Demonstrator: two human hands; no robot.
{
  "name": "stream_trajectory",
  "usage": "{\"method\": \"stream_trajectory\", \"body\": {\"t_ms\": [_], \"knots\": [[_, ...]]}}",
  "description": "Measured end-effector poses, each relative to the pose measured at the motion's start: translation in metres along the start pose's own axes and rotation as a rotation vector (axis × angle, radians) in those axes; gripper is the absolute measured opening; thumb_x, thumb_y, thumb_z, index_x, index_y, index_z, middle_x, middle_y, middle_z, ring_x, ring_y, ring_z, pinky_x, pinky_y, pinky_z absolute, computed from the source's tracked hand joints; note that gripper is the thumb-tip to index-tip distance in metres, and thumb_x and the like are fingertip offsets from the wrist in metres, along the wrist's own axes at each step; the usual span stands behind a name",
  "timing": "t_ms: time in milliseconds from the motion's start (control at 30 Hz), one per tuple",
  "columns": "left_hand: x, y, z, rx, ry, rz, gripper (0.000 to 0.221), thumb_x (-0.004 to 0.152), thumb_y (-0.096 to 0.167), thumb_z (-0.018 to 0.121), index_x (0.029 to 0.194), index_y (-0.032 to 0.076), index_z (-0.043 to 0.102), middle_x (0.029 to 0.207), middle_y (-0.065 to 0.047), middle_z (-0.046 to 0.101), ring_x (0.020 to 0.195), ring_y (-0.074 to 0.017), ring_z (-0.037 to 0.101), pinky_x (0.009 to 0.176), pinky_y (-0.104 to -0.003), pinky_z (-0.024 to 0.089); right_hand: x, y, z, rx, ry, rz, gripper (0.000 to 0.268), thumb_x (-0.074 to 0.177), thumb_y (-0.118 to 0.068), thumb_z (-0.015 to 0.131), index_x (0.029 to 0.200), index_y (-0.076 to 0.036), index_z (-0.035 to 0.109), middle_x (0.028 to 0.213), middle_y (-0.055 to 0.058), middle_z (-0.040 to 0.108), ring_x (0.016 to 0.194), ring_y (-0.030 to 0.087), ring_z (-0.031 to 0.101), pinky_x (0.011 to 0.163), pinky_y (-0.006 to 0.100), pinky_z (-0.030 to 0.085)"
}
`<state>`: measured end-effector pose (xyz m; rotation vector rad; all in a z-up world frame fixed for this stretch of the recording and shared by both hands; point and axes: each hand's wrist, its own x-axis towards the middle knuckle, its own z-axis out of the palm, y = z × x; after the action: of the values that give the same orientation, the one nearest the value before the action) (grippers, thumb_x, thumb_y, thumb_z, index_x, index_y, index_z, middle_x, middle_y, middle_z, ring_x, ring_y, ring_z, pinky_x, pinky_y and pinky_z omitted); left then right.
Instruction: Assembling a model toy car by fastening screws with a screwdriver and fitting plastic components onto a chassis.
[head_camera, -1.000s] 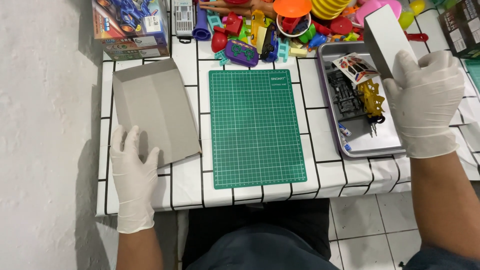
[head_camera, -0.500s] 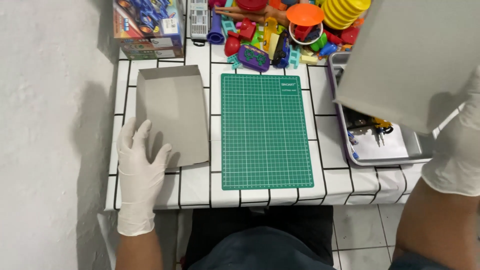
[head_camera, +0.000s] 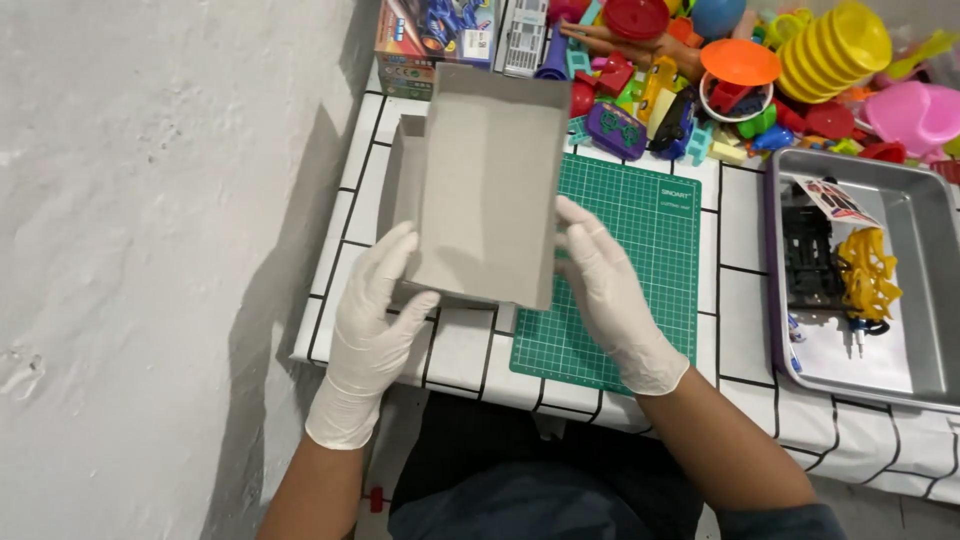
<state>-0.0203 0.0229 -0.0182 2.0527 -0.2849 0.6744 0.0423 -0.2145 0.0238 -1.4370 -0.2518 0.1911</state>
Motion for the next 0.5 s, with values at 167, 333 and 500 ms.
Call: {"method": "stream_trajectory", "body": {"t_ms": [167, 333, 500], "knots": [[-0.015, -0.026, -0.014, 0.015, 0.094, -0.055, 0.053, 0.092, 0.012, 0.075, 0.142, 0.008, 0.059, 0.139, -0.014, 0.058, 0.130, -0.0299, 0.058, 0.115, -0.043, 0.045, 0.003, 0.003, 0.012, -0.338, -0.317, 0.098, 0.119, 0.076, -0.036, 0.087, 0.165, -0.007, 0.012, 0.168, 0.026, 0.012, 0.152, 0.048, 0.014, 0.121, 0.057, 0.018], [-0.012, -0.026, -0.018, -0.016, 0.104, -0.046, 0.049, 0.092, 0.009, 0.075, 0.139, 0.006, 0.061, 0.136, -0.017, 0.060, 0.125, -0.0335, 0.060, 0.110, -0.046, 0.048, 0.005, 0.002, 0.015, -0.592, -0.340, 0.183, 0.107, 0.085, -0.022, 0.082, 0.165, -0.010, 0.012, 0.166, 0.033, 0.007, 0.152, 0.055, 0.005, 0.120, 0.066, 0.011], [-0.014, -0.019, -0.018, -0.055, 0.112, -0.012, 0.050, 0.090, 0.009, 0.077, 0.138, 0.006, 0.063, 0.133, -0.015, 0.063, 0.121, -0.0301, 0.062, 0.106, -0.043, 0.051, -0.005, -0.004, 0.011, -0.682, -0.304, 0.158, 0.100, 0.085, -0.022, 0.081, 0.164, -0.012, 0.021, 0.166, 0.029, 0.022, 0.151, 0.052, 0.020, 0.118, 0.065, 0.022]]}}
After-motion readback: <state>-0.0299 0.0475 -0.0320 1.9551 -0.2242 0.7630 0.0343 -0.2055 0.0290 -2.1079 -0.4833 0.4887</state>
